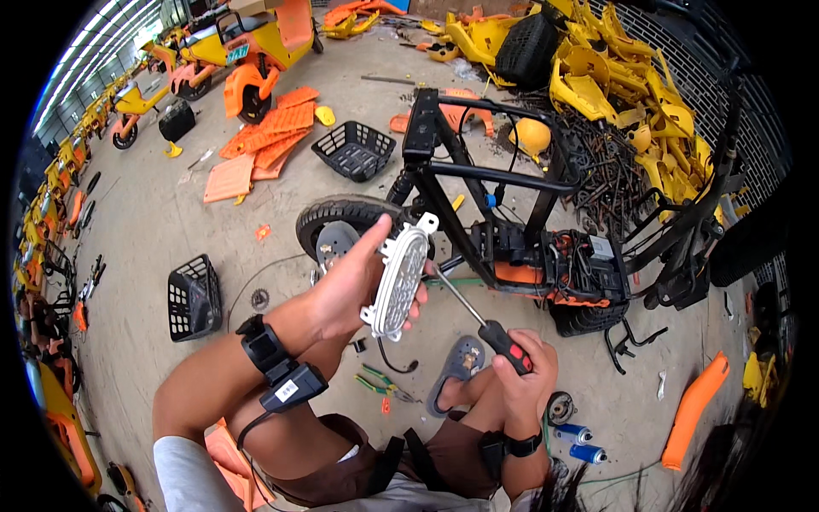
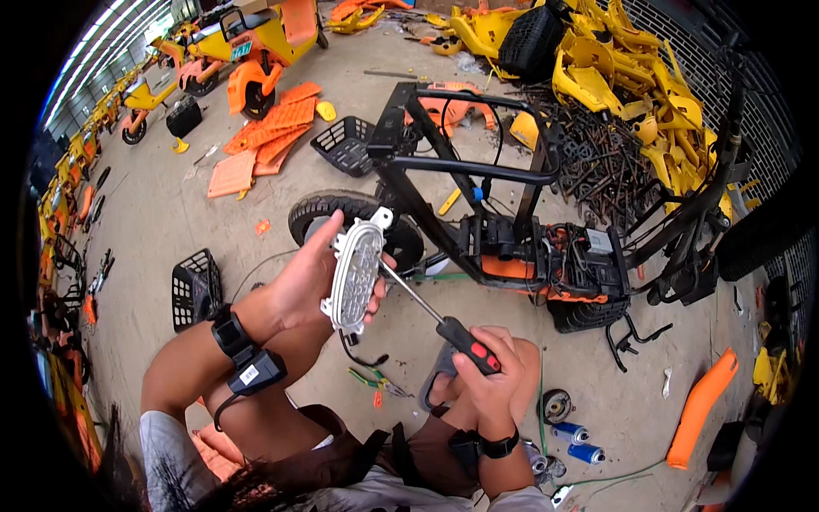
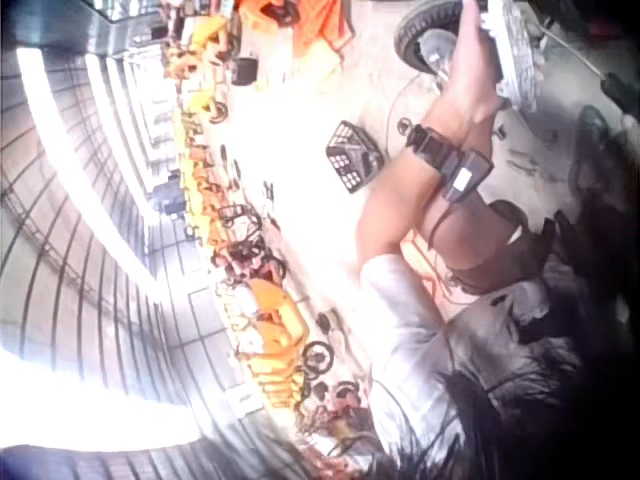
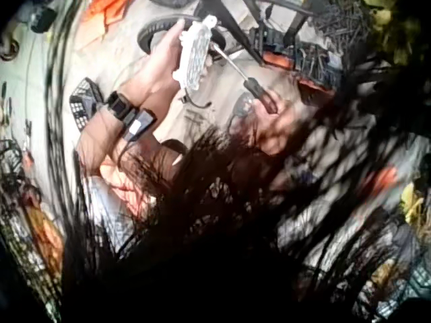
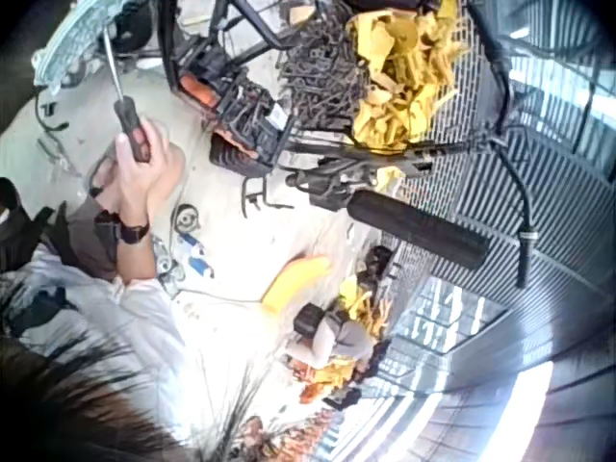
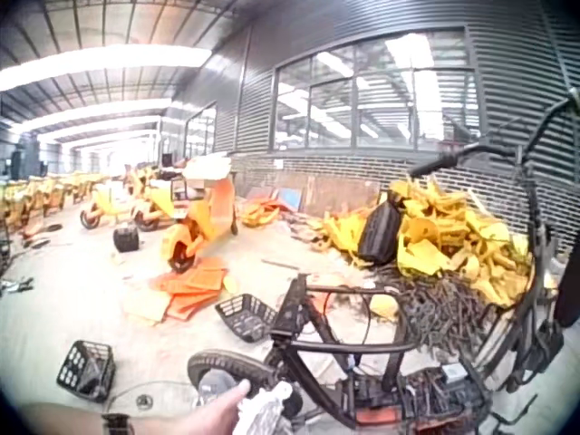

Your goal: The person removes screws from a scooter light component using a screwdriver and manipulates the internal wires with pliers.

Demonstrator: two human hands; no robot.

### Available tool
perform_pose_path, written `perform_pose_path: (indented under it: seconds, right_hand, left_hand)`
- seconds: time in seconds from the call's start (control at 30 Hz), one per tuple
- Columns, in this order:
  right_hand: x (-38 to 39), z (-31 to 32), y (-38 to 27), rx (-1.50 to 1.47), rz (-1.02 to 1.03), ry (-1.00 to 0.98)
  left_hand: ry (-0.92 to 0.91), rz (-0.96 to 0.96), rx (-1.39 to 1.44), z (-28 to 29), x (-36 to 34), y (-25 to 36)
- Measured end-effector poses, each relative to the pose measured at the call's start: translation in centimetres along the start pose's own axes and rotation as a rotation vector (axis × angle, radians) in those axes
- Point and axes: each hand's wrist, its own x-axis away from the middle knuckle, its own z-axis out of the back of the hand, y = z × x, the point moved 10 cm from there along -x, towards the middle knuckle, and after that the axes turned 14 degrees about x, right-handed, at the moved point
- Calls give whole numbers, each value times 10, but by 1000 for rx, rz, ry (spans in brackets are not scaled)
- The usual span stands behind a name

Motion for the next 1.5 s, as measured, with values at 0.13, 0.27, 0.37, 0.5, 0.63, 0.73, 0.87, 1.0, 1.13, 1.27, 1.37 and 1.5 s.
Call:
perform_pose_path:
  seconds: [0.13,0.27,0.37,0.5,0.63,0.73,0.87,1.0,1.13,1.27,1.37,1.5]
  right_hand:
    - [2,-6,4,-22,-21,-34]
    - [4,-10,6,-21,-11,-51]
    - [3,-11,2,-26,-17,-43]
    - [2,-12,-2,-20,5,-35]
    - [1,-10,-5,-7,13,-43]
    - [1,-8,-5,-10,19,-29]
    - [-1,-6,3,-20,26,-5]
    - [12,-21,35,-359,-394,-100]
    - [13,-20,42,-479,-436,-69]
    - [8,-11,40,-293,-283,-36]
    - [3,-2,23,-157,-154,13]
    - [2,4,16,-101,-58,79]
  left_hand:
    - [28,-14,13,9,3,0]
    - [99,-8,-20,15,5,0]
    - [130,2,-78,18,7,-1]
    - [167,20,-179,19,10,-3]
    - [199,53,-219,23,12,-5]
    - [216,66,-241,26,12,-7]
    - [249,69,-258,31,12,-10]
    - [303,64,-278,35,13,-10]
    - [315,57,-291,38,13,-12]
    - [336,39,-305,39,13,-11]
    - [360,37,-344,47,12,-11]
    - [390,10,-298,43,12,-11]
